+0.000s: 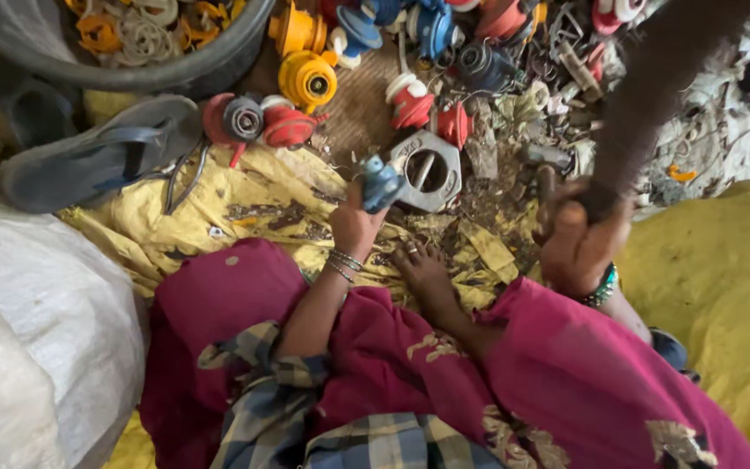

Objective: The person sits on the floor and uses a hammer to repeatedly strike a blue fishing reel held against a metal anvil. They rotate the reel to hit different sides, then inspect the interior by hand.

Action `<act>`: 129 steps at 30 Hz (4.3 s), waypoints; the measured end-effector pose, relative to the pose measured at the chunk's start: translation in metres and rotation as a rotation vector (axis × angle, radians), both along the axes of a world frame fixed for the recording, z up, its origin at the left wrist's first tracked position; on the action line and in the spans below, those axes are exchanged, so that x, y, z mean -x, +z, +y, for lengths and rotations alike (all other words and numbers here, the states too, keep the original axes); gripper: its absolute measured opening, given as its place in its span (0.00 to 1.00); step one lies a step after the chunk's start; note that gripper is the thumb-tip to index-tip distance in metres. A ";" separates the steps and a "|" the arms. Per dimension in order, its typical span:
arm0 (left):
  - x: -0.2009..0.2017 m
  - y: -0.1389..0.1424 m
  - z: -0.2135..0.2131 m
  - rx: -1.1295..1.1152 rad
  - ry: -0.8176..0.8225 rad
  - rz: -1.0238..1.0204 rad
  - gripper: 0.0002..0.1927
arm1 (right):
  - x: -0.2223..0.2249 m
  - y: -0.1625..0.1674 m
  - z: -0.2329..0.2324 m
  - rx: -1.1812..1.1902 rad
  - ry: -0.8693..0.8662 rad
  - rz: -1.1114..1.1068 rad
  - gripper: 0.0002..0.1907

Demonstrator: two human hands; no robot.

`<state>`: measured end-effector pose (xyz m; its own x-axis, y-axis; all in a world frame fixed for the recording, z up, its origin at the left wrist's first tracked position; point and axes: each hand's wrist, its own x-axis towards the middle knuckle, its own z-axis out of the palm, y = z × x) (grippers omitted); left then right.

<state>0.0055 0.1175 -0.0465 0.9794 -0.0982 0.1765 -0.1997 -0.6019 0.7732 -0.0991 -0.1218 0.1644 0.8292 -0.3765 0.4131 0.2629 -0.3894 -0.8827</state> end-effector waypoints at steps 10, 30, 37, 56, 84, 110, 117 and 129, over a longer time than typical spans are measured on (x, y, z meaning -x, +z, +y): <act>-0.003 -0.004 0.006 0.038 -0.072 0.023 0.36 | 0.025 -0.130 0.100 0.986 0.308 0.484 0.19; -0.017 0.036 0.015 0.122 -0.037 -0.049 0.25 | -0.009 -0.067 0.002 0.501 -0.005 0.584 0.13; -0.059 0.029 0.028 0.050 -0.215 0.067 0.20 | -0.030 -0.031 0.036 0.539 0.035 0.541 0.13; -0.048 0.038 0.018 0.070 -0.146 -0.001 0.29 | -0.028 -0.130 0.003 0.632 0.005 0.728 0.17; -0.050 0.029 0.026 -0.113 -0.194 -0.055 0.23 | 0.007 -0.137 0.115 1.013 0.279 0.484 0.19; -0.051 0.045 0.032 -0.079 -0.180 -0.062 0.28 | 0.012 -0.139 0.126 0.988 0.287 0.485 0.19; -0.050 0.043 0.026 -0.157 -0.175 0.006 0.29 | 0.009 -0.164 0.098 0.998 0.295 0.438 0.16; -0.049 0.055 0.031 -0.068 -0.100 0.148 0.26 | -0.052 -0.041 0.037 0.398 -0.238 0.714 0.13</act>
<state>0.0549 0.1482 0.0081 0.9789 -0.2034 0.0208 -0.1483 -0.6366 0.7568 -0.0472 -0.0846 0.1232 0.8583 -0.5116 -0.0404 -0.4333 -0.6801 -0.5913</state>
